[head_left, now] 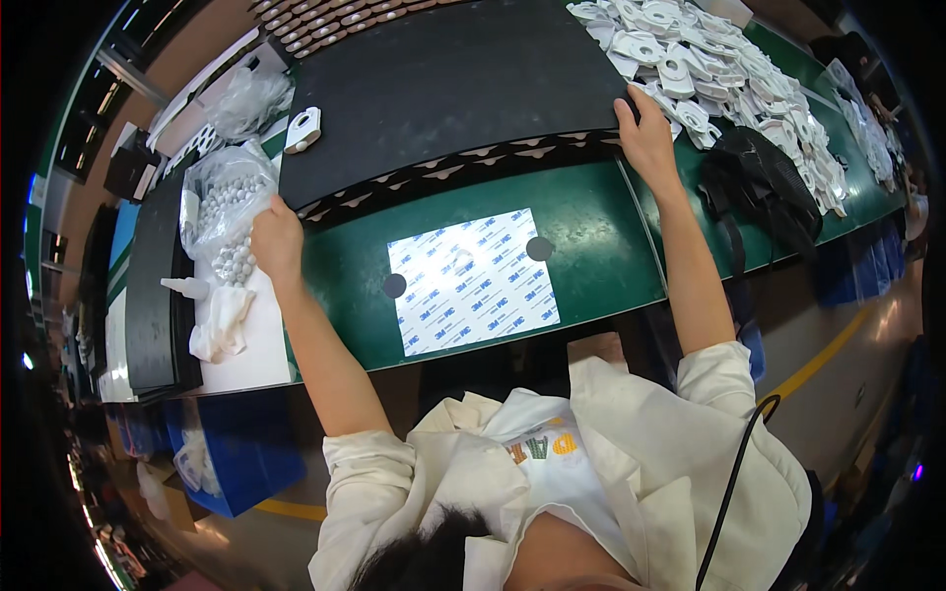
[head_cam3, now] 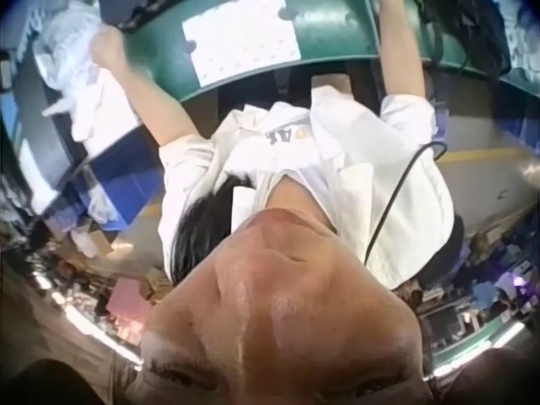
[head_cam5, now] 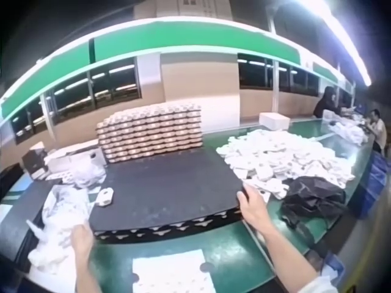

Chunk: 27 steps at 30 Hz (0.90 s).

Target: The person is manually assembling small white plastic components by pressing a center piece into a ring-shaped base.

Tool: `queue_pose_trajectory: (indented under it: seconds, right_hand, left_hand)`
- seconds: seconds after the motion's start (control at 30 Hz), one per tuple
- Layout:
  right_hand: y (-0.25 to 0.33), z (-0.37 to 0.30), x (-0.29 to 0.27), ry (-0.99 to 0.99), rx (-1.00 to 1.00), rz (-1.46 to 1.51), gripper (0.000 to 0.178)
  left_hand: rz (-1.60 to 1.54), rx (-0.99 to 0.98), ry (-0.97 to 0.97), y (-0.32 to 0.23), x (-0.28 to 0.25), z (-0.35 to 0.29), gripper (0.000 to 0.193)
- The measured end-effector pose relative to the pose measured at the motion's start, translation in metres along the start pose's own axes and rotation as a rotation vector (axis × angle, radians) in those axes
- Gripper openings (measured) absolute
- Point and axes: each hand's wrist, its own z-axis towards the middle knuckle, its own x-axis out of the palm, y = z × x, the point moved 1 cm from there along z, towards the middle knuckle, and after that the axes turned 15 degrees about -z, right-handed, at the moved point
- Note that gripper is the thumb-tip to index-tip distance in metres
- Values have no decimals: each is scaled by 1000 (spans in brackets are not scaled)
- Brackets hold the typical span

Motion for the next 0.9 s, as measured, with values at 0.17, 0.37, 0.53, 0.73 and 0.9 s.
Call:
queue_pose_trajectory:
  seconds: [0.17,0.37,0.53,0.73,0.9]
  right_hand:
    - [3,0,-2,25,24,6,42]
    - [-5,7,-2,-34,10,37,41]
    - [-44,19,-33,-227,43,-8,32]
    - [-51,-9,-45,110,-77,-342,25]
    - [-11,-43,-66,127,10,-490,29]
  left_hand:
    - [18,14,17,4,2,4,54]
    - [71,65,-64,-8,-7,-10,52]
    - [-43,246,-365,-30,-18,-25,46]
    - [-1515,35,583,-59,1,-40,28]
    - [-1723,-362,1162,-101,25,-82,31]
